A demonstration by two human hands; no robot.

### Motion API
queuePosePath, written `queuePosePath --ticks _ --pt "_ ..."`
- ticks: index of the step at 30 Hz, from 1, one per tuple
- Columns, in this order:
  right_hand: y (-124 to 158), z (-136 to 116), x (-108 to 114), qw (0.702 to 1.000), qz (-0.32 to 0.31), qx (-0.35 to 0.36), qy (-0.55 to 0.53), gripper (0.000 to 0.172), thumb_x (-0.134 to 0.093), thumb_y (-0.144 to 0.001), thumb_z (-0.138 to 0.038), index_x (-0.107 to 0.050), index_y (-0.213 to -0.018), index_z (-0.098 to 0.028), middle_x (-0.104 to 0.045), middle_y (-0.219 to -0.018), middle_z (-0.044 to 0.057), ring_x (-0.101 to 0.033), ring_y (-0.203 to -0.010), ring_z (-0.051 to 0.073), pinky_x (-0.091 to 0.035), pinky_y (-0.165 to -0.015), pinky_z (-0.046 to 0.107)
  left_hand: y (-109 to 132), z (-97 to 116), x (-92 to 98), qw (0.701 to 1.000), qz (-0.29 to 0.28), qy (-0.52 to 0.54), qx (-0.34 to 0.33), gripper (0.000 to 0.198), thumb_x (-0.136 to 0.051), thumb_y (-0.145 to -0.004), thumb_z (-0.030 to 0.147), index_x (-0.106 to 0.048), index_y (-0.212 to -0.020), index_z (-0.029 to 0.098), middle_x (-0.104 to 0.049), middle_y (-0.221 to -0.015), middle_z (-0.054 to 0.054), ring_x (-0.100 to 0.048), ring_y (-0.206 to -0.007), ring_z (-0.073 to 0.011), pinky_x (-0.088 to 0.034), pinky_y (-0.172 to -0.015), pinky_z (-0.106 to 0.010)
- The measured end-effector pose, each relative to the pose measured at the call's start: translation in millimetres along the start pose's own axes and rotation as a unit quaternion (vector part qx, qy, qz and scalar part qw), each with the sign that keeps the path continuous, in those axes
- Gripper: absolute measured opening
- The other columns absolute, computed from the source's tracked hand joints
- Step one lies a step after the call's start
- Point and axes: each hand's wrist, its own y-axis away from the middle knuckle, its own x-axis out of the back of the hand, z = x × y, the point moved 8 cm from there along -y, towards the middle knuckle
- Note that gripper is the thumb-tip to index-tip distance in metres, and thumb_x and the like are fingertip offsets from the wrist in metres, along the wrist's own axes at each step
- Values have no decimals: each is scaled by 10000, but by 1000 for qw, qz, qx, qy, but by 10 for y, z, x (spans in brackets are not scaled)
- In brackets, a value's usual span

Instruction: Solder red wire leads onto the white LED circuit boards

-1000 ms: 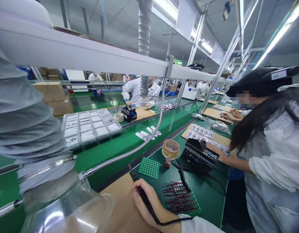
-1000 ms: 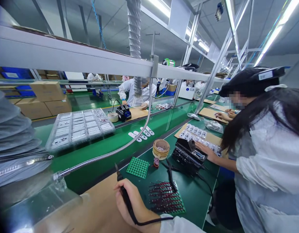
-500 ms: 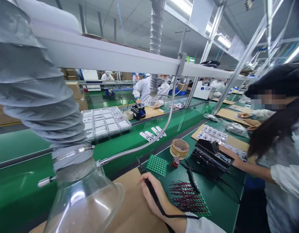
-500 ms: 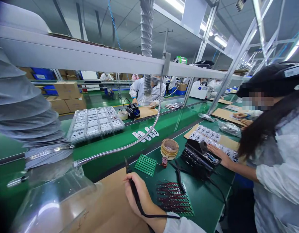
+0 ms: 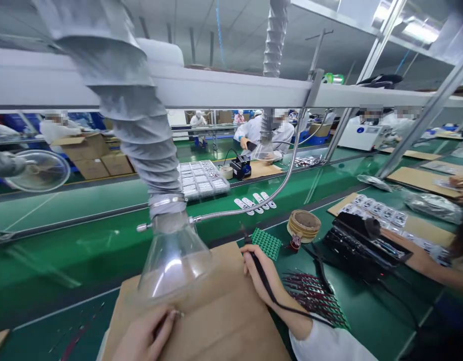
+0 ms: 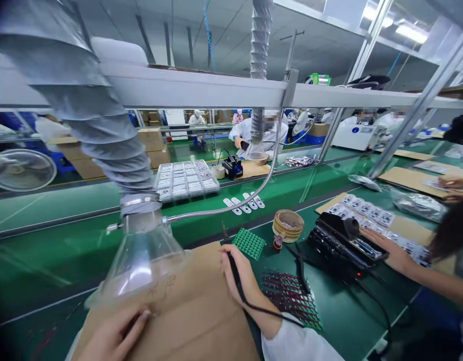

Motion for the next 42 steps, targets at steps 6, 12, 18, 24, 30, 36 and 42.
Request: queuePosePath --ticks 6,12,18,24,30,36,42 --pt "-236 -18 180 998 28 40 45 458 -461 -1124 -614 -672 -1171 -210 -766 -925 80 -774 -813 233 -623 -766 365 -59 217 11 999 -10 -31 -35 513 -343 -1104 574 -675 -890 246 -831 -971 -97 -776 -929 -301 -544 -842 -359" --pt "-604 20 280 982 23 60 179 216 -667 -1065 -389 -650 -1160 -196 -781 -1093 90 -782 -997 243 -642 -960 419 -105 277 21 998 1 -33 -57 447 -325 -1105 516 -588 -867 244 -808 -956 -110 -748 -910 -295 -473 -818 -360" --pt "-1499 33 83 937 -9 9 348 391 -778 -1088 -405 -708 -1402 -184 -740 -1392 113 -762 -1189 280 -668 -1017 506 -127 267 -37 998 -8 -14 -67 431 -329 -1117 480 -596 -882 237 -814 -979 -111 -744 -928 -289 -440 -818 -358" --pt "-2021 237 -266 882 -15 -60 467 441 -777 -1089 -415 -690 -1463 -197 -700 -1495 130 -735 -1287 312 -649 -1077 552 -111 236 -65 997 -9 6 -71 403 -346 -1131 439 -623 -914 242 -822 -994 -87 -751 -930 -282 -420 -793 -349" --pt "-2043 399 -440 861 -45 -60 503 447 -773 -1091 -419 -686 -1469 -197 -698 -1498 132 -735 -1285 312 -651 -1074 549 -82 251 -89 997 -25 0 -67 406 -340 -1136 446 -585 -882 246 -813 -970 -78 -744 -899 -277 -414 -776 -356" --pt "-1998 344 -600 880 -113 -27 460 428 -779 -1089 -406 -694 -1448 -189 -716 -1459 128 -751 -1241 297 -667 -1040 521 -71 225 -103 997 -26 0 -69 408 -340 -1143 433 -577 -871 243 -802 -932 -73 -740 -869 -267 -423 -764 -351" --pt "-1915 214 -753 912 -140 -2 387 427 -781 -1088 -399 -692 -1448 -187 -722 -1443 126 -760 -1214 288 -674 -1022 507 -64 244 -73 997 -26 2 -73 391 -360 -1135 425 -598 -886 239 -796 -930 -73 -732 -869 -260 -415 -760 -346"
